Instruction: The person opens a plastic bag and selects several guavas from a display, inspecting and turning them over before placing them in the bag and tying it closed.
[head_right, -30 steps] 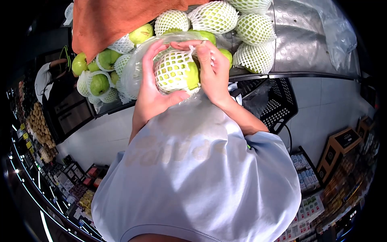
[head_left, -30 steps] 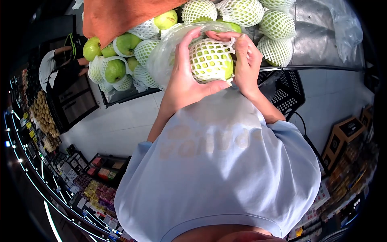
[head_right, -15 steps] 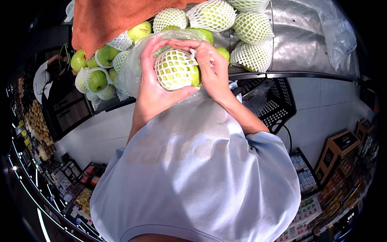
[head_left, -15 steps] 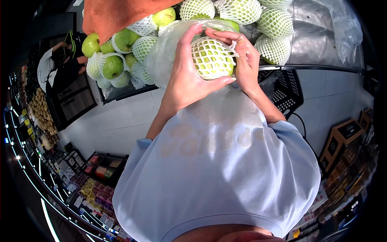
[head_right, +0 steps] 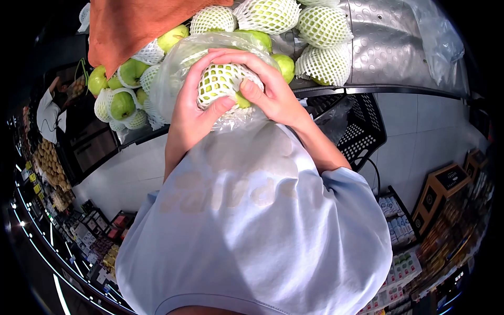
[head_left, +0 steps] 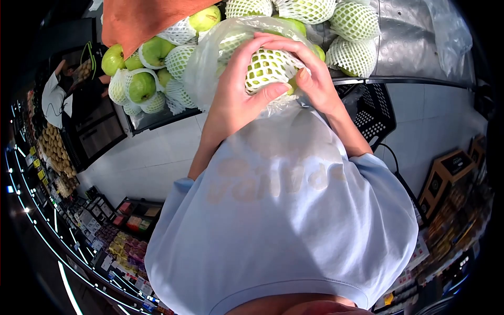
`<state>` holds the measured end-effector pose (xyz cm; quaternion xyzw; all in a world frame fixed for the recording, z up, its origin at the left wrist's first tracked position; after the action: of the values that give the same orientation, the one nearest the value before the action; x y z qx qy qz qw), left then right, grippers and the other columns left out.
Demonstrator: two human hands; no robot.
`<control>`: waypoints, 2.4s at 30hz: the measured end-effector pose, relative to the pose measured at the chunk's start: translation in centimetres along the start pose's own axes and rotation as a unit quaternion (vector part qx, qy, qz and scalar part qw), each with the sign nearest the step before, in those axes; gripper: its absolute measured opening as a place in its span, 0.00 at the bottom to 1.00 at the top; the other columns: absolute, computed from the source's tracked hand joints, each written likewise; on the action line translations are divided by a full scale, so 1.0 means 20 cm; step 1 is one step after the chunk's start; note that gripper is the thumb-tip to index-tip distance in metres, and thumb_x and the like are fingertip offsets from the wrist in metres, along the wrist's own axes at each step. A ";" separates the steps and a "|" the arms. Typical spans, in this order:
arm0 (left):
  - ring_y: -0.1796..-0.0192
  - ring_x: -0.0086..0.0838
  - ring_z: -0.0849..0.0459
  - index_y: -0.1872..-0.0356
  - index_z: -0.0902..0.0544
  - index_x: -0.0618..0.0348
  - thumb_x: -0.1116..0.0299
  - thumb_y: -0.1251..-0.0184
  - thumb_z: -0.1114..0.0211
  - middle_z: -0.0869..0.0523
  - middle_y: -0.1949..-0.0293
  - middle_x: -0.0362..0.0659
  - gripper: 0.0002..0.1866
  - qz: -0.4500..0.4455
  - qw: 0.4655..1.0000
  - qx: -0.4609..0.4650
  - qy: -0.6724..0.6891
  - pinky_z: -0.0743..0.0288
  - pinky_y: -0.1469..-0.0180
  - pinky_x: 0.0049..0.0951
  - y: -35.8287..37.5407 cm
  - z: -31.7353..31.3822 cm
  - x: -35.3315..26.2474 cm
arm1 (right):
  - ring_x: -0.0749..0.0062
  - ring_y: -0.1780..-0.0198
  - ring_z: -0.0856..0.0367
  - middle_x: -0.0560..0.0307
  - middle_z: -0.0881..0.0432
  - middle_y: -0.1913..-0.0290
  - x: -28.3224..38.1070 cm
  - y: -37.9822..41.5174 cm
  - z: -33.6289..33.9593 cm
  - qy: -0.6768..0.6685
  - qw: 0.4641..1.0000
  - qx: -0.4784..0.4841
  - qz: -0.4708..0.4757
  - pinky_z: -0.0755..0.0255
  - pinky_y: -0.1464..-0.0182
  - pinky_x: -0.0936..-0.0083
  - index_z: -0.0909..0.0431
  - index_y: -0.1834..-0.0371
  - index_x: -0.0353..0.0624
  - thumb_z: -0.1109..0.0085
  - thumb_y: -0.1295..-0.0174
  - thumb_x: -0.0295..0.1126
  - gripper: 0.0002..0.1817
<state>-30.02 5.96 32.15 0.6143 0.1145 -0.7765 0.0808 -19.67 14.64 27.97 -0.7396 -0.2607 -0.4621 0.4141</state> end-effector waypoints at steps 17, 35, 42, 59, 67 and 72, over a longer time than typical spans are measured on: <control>0.51 0.22 0.17 0.45 0.18 0.70 0.60 0.16 0.54 0.14 0.51 0.44 0.22 0.170 0.959 -0.095 0.206 0.24 0.45 0.23 -0.01 0.06 0.12 | 0.66 0.50 0.13 0.51 0.12 0.52 0.12 -0.08 -0.03 0.164 0.982 -0.089 -0.030 0.23 0.47 0.73 0.17 0.49 0.38 0.32 0.36 0.37 0.17; 0.49 0.24 0.17 0.47 0.19 0.69 0.58 0.16 0.53 0.14 0.51 0.46 0.22 0.193 0.939 -0.133 0.250 0.22 0.46 0.25 0.02 0.05 0.20 | 0.80 0.57 0.17 0.55 0.11 0.57 -0.02 -0.06 -0.03 0.021 0.972 -0.209 -0.106 0.25 0.52 0.82 0.18 0.52 0.34 0.41 0.28 0.35 0.14; 0.42 0.29 0.17 0.44 0.22 0.70 0.55 0.15 0.60 0.17 0.43 0.50 0.26 0.242 0.917 -0.113 0.297 0.21 0.38 0.33 0.02 0.03 0.10 | 0.73 0.48 0.16 0.51 0.16 0.47 0.05 -0.12 -0.07 -0.064 0.975 -0.175 -0.120 0.26 0.44 0.77 0.26 0.48 0.33 0.50 0.23 0.36 0.15; 0.26 0.44 0.33 0.23 0.42 0.57 0.44 0.19 0.66 0.34 0.27 0.51 0.34 0.315 0.780 -0.082 0.535 0.41 0.25 0.50 0.00 -0.05 0.08 | 0.39 0.30 0.33 0.37 0.33 0.30 0.30 -0.11 -0.04 0.280 0.960 0.028 -0.003 0.37 0.30 0.56 0.42 0.25 0.41 0.27 0.45 0.51 0.49; 0.23 0.48 0.40 0.21 0.48 0.56 0.41 0.20 0.69 0.42 0.22 0.52 0.37 0.161 0.985 0.061 0.006 0.47 0.24 0.55 0.03 0.08 0.15 | 0.44 0.31 0.30 0.41 0.29 0.32 0.32 -0.13 -0.03 0.283 0.959 -0.001 -0.019 0.34 0.31 0.57 0.39 0.26 0.43 0.19 0.60 0.43 0.55; 0.29 0.48 0.30 0.21 0.47 0.49 0.48 0.18 0.57 0.37 0.25 0.50 0.32 0.225 0.846 -0.077 0.478 0.33 0.32 0.60 -0.02 0.05 0.13 | 0.55 0.34 0.25 0.42 0.26 0.36 0.31 -0.16 0.07 0.214 0.967 -0.131 -0.043 0.33 0.31 0.63 0.37 0.28 0.40 0.21 0.60 0.39 0.51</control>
<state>-31.72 6.08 29.80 0.9099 0.0568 -0.3364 0.2359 -18.76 17.42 34.40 -0.6590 -0.1348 -0.6574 0.3398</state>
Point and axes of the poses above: each hand's wrist, its own y-axis away from the middle knuckle, its own z-axis out of the back of the hand, x = y × z, the point moved 6 cm from there along -y, towards the middle knuckle
